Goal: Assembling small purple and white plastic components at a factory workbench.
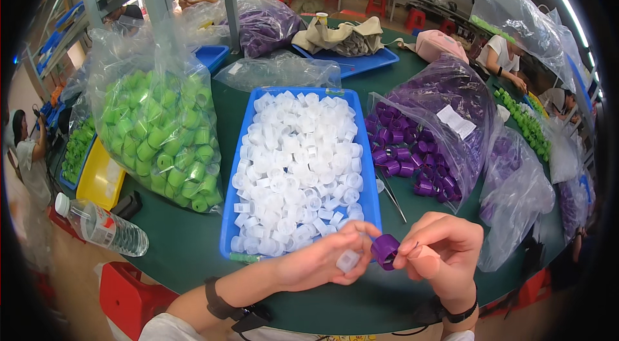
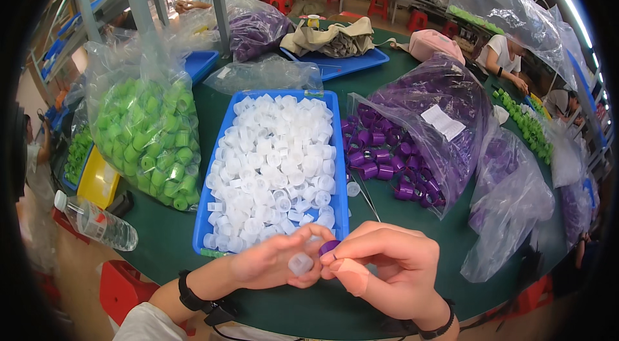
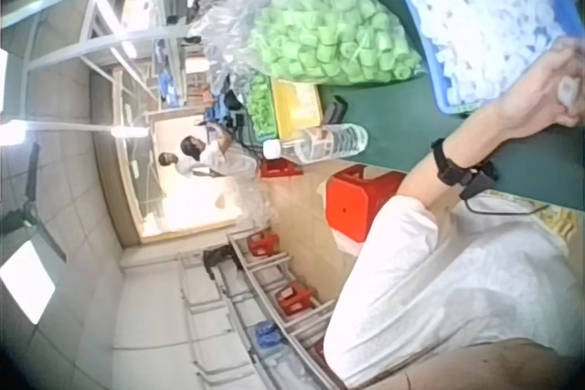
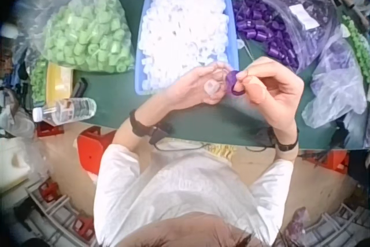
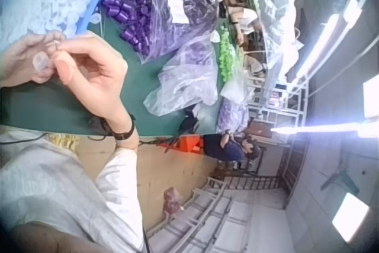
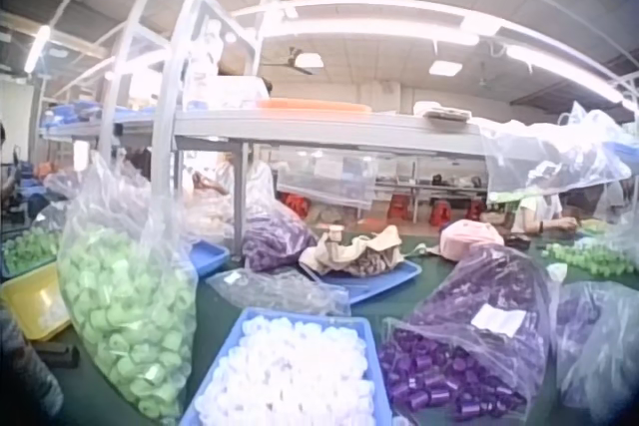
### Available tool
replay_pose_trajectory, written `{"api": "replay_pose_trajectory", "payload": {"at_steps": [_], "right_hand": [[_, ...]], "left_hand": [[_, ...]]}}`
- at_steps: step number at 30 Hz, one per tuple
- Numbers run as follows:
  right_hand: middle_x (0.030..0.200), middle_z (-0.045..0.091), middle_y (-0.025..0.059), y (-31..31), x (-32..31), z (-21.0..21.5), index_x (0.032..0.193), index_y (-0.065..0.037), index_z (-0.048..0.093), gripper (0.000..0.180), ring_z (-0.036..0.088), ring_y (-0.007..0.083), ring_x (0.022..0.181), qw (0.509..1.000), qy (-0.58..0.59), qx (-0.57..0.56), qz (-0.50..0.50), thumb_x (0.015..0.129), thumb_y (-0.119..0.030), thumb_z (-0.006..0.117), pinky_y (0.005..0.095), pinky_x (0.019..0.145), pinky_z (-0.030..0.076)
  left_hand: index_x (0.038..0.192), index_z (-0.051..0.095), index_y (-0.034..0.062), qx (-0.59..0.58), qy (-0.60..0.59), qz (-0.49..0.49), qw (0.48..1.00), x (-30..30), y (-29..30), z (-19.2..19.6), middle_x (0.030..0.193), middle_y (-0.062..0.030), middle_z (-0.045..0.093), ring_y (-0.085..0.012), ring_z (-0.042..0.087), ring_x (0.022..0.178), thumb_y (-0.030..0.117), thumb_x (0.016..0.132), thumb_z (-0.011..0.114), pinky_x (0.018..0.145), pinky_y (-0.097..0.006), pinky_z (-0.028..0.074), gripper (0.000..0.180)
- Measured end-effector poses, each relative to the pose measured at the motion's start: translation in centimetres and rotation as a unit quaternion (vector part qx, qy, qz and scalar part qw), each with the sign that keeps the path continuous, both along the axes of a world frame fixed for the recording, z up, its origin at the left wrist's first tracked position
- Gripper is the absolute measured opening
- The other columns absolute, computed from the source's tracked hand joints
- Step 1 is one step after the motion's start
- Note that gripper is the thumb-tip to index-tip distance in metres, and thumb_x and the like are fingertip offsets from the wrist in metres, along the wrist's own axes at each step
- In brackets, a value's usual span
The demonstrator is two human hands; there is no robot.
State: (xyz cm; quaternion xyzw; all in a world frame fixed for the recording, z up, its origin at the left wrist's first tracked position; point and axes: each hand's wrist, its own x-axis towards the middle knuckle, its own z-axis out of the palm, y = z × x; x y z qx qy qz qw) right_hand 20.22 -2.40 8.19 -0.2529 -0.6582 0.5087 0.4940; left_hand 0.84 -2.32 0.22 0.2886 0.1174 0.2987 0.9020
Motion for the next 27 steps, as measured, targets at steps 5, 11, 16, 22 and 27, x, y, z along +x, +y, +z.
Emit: {"api": "replay_pose_trajectory", "payload": {"at_steps": [5,11,16,22,27], "right_hand": [[0.067,0.063,0.0078,-0.5,0.2,0.8,0.079,0.004,0.066,0.006,0.049,0.0051,0.049,0.986,-0.108,0.117,-0.058,0.073,0.004,0.069,0.0194,0.043,0.034],[0.061,0.059,0.0046,-1.4,-1.0,0.8,0.069,-0.001,0.065,0.008,0.039,0.0028,0.042,0.965,-0.223,0.108,-0.083,0.063,0.002,0.07,0.019,0.039,0.024],[0.061,0.059,0.0027,-1.7,-1.1,1.0,0.071,-0.001,0.065,0.009,0.039,0.0022,0.043,0.961,-0.244,0.1,-0.084,0.063,0.001,0.07,0.0188,0.039,0.023],[0.061,0.058,0.0035,-1.8,-1.2,0.8,0.071,0.0,0.065,0.009,0.044,0.0025,0.046,0.965,-0.248,0.053,-0.067,0.064,0.003,0.069,0.0177,0.039,0.028],[0.061,0.059,0.0045,-2.0,-1.4,0.7,0.07,0.002,0.065,0.009,0.053,0.0055,0.05,0.966,-0.244,0.058,-0.064,0.063,0.004,0.07,0.0174,0.042,0.037]], "left_hand": [[0.123,0.035,0.0116,0.002,-0.113,0.109,0.988,-0.6,0.4,-0.1,0.101,-0.0059,0.045,-0.0158,0.041,0.074,0.017,0.09,0.04,0.063,-0.027,0.034,0.033],[0.114,0.039,0.0117,0.059,-0.113,0.089,0.988,-0.9,0.7,0.1,0.108,-0.0069,0.047,-0.0142,0.044,0.079,0.024,0.097,0.048,0.067,-0.027,0.038,0.023],[0.111,0.044,0.0134,0.135,-0.062,0.118,0.982,-0.6,0.6,0.2,0.106,-0.0106,0.049,-0.0157,0.046,0.073,0.041,0.096,0.049,0.065,-0.027,0.04,0.032],[0.11,0.047,0.011,0.149,-0.087,0.114,0.978,-0.6,0.3,0.2,0.111,-0.0122,0.049,-0.0149,0.049,0.075,0.036,0.091,0.059,0.066,-0.027,0.043,0.033],[0.111,0.051,0.0054,0.156,-0.067,0.116,0.979,-0.7,0.1,0.6,0.115,-0.0144,0.046,-0.0164,0.053,0.087,0.028,0.087,0.066,0.068,-0.026,0.047,0.036]]}}
